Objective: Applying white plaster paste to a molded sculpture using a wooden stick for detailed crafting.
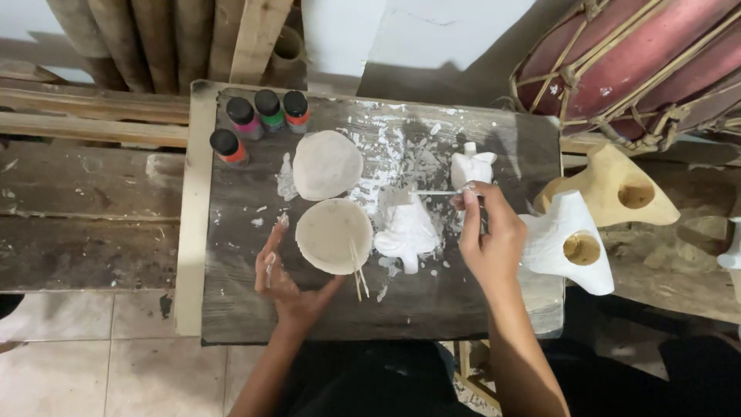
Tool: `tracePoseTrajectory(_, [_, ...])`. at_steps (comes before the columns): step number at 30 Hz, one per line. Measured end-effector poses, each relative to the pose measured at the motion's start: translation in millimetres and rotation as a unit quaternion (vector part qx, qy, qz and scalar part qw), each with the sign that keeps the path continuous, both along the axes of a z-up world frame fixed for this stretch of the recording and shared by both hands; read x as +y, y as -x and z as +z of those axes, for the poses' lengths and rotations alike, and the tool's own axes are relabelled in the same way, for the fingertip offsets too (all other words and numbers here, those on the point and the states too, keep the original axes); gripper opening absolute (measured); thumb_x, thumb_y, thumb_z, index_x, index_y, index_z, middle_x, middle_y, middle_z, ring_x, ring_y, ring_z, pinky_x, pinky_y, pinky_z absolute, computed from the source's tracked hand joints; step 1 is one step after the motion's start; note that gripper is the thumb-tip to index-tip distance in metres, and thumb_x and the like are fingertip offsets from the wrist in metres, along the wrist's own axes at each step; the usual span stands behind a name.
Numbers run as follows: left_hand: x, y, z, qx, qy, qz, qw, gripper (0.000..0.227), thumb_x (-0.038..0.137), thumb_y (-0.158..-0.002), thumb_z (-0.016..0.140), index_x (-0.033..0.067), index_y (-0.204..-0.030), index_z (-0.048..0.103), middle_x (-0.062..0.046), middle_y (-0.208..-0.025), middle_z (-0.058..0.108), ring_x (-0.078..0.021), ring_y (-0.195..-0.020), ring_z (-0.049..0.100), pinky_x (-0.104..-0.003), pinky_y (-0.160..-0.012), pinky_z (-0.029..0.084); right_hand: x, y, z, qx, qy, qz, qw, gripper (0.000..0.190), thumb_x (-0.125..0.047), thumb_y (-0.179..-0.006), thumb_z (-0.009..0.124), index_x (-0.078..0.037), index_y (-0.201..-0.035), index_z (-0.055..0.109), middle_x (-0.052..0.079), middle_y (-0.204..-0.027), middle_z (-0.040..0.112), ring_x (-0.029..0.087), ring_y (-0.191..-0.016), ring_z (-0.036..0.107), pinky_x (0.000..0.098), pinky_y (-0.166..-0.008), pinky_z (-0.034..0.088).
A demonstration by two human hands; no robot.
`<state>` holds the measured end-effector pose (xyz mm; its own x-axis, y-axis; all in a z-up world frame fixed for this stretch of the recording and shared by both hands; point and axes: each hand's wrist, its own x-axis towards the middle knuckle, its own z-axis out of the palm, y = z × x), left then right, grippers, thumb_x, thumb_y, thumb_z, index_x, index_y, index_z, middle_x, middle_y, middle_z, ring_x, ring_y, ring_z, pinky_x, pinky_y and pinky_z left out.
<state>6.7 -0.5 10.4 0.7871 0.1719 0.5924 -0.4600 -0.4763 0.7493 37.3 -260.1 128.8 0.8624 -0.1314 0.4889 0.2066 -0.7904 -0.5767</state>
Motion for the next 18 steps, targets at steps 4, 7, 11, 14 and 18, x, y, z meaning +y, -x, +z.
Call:
tracePoseTrajectory(4, [-6, -7, 6, 0.011, -0.019, -0.004, 1.000, 0.110, 0.038, -0.065, 0.098, 0.0008, -0.138, 0.025, -0.024, -0.147, 0.054, -0.0402, -0.128, 0.059, -0.053, -0.108, 0.034, -3, -7, 1, -0.004, -0.011, 0.000, 1.000, 0.015, -0.002, -0.109, 0.057, -0.002, -0.098, 0.068, 0.013, -0.078, 0.073, 0.032, -0.073, 0.074, 0.0414, -0.074, 0.058])
tracePoseTrajectory(7, [-9, -13, -7, 0.061, -0.033, -0.015, 0.997, 0.103, 0.045, -0.064, 0.096, -0.0010, -0.138, 0.041, -0.019, -0.149, 0.056, -0.0363, -0.130, 0.061, -0.049, -0.110, 0.031, -4, -6, 1, -0.019, -0.074, -0.003, 0.997, 0.016, -0.004, -0.110, 0.054, -0.001, -0.102, 0.068, 0.012, -0.078, 0.073, 0.026, -0.072, 0.072, 0.0394, -0.078, 0.058])
tracePoseTrajectory(11, [-19, -18, -21, -0.066, -0.001, -0.010, 0.998, 0.103, 0.045, -0.070, 0.094, 0.0099, -0.136, 0.023, -0.023, -0.130, 0.067, -0.0388, -0.116, 0.069, -0.054, -0.108, 0.032, -1, 15, 9, -0.038, -0.212, 0.081, 0.973, 0.019, -0.006, -0.109, 0.049, 0.004, -0.099, 0.063, 0.018, -0.082, 0.069, 0.028, -0.072, 0.068, 0.0399, -0.075, 0.059])
tracePoseTrajectory(14, [-21, -19, -29, -0.126, 0.016, -0.037, 0.991, 0.095, 0.047, -0.074, 0.091, 0.0213, -0.136, 0.024, -0.023, -0.126, 0.070, -0.0425, -0.114, 0.070, -0.058, -0.109, 0.025, 18, 11, 32, -0.024, -0.187, 0.157, 0.969, 0.013, -0.002, -0.101, 0.058, 0.004, -0.094, 0.067, 0.018, -0.080, 0.073, 0.028, -0.066, 0.070, 0.0383, -0.069, 0.059])
tracePoseTrajectory(18, [-25, -19, -15, -0.158, -0.007, -0.051, 0.986, 0.088, 0.051, -0.078, 0.088, 0.0288, -0.135, 0.025, -0.024, -0.123, 0.071, -0.0470, -0.111, 0.070, -0.063, -0.110, 0.019, 14, 20, -9, -0.011, -0.129, 0.280, 0.951, 0.011, -0.002, -0.094, 0.064, -0.002, -0.098, 0.075, 0.016, -0.084, 0.077, 0.027, -0.063, 0.070, 0.0382, -0.060, 0.057])
